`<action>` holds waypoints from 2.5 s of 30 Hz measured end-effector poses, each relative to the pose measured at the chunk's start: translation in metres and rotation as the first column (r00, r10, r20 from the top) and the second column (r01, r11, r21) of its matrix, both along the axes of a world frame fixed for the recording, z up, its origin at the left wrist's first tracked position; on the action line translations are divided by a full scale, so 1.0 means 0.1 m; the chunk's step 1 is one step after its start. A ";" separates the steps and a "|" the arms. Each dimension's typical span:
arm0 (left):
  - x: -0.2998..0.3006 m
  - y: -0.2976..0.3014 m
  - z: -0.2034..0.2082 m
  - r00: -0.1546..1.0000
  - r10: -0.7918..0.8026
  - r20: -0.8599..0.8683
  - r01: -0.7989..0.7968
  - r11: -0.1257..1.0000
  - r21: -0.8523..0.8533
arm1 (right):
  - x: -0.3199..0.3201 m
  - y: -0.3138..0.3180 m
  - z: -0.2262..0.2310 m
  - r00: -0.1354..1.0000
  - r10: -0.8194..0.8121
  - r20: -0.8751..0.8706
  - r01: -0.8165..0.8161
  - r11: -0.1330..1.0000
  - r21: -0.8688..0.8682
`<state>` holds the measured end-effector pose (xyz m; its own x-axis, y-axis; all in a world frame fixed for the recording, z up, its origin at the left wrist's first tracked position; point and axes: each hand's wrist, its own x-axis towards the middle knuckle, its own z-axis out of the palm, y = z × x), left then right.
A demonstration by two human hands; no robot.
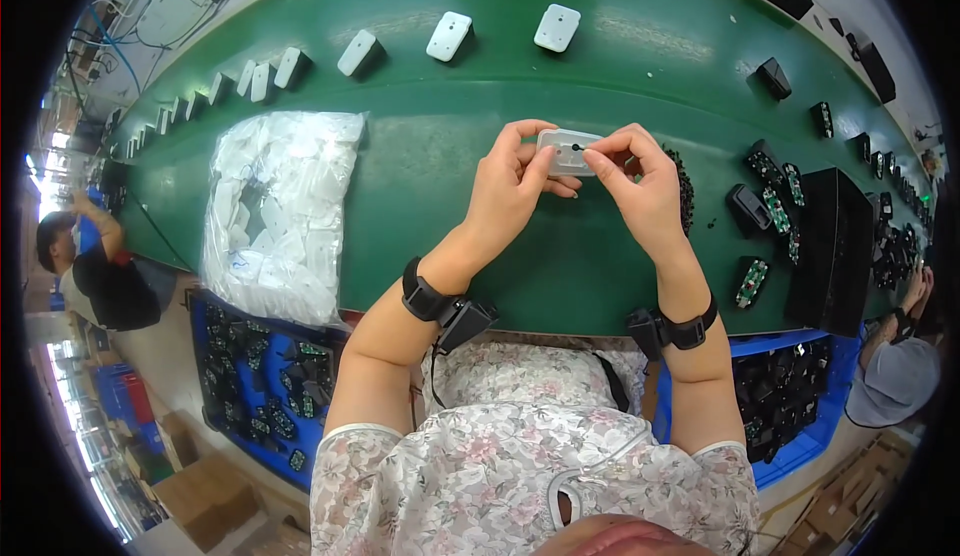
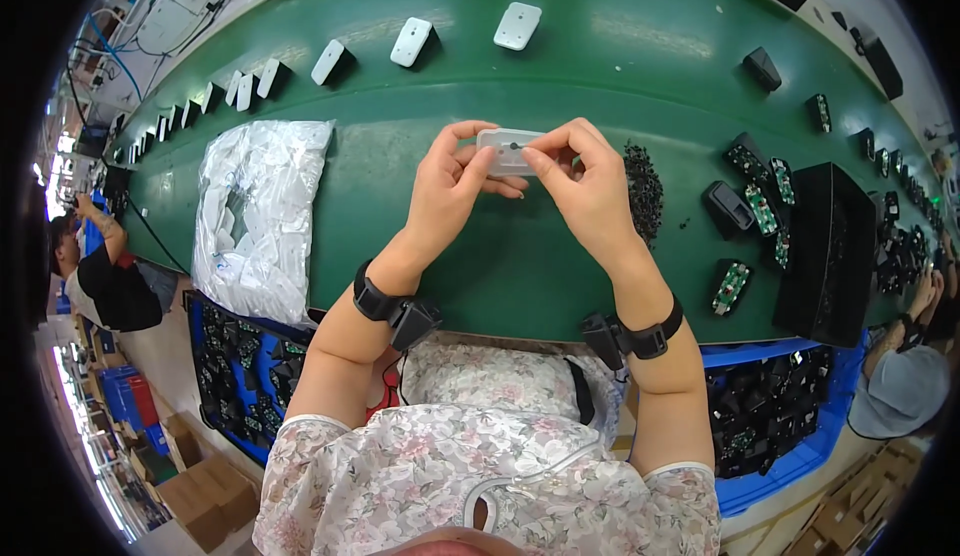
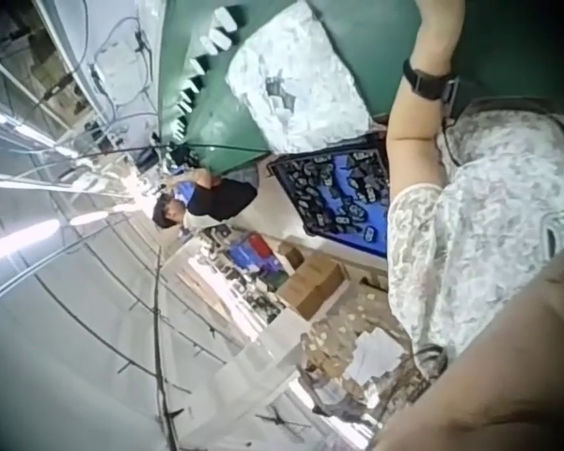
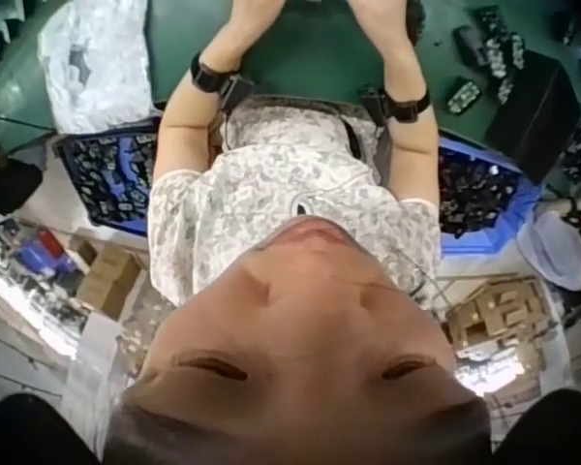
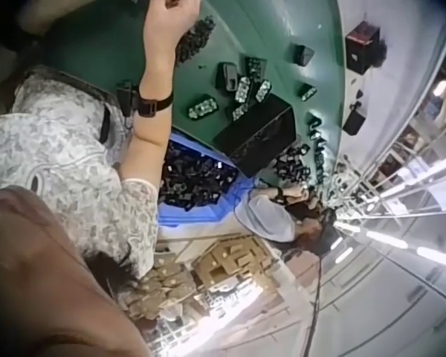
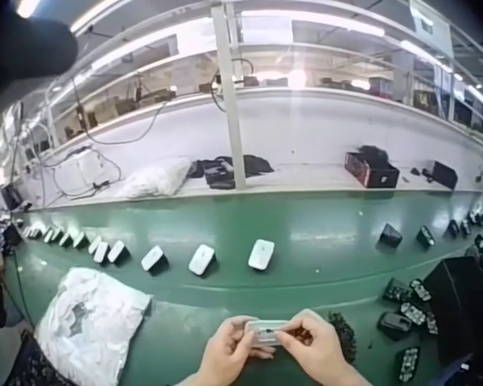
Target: The person assembles electronic devices by picking up a white plastic cover, inserting a small black component, and pressing the cover onto a black housing. They repeat this process for each unit, placing the completed devices onto the green conveyor belt.
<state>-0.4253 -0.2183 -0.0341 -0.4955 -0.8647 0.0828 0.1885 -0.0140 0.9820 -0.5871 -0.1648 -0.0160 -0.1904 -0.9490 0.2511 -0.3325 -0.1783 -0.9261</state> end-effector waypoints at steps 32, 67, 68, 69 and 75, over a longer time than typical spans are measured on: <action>-0.02 0.09 -0.06 0.994 0.109 0.013 -0.105 0.978 -0.178 | 0.09 0.01 -0.04 0.949 -0.076 -0.305 0.020 0.983 -0.181; -0.08 0.11 -0.03 0.974 0.160 -0.160 -0.159 0.987 0.019 | 0.36 -0.02 -0.21 0.983 -0.177 -0.049 0.160 0.956 -0.244; -0.08 0.11 -0.04 0.974 0.159 -0.160 -0.158 0.987 0.019 | 0.36 -0.02 -0.20 0.982 -0.178 -0.059 0.159 0.957 -0.241; -0.08 0.11 -0.05 0.973 0.161 -0.163 -0.160 0.987 0.020 | 0.37 -0.01 -0.21 0.982 -0.179 -0.059 0.160 0.957 -0.242; -0.14 0.15 -0.10 0.953 0.218 -0.209 -0.220 0.975 0.017 | 0.42 -0.03 -0.20 0.972 -0.231 -0.046 0.208 0.934 -0.289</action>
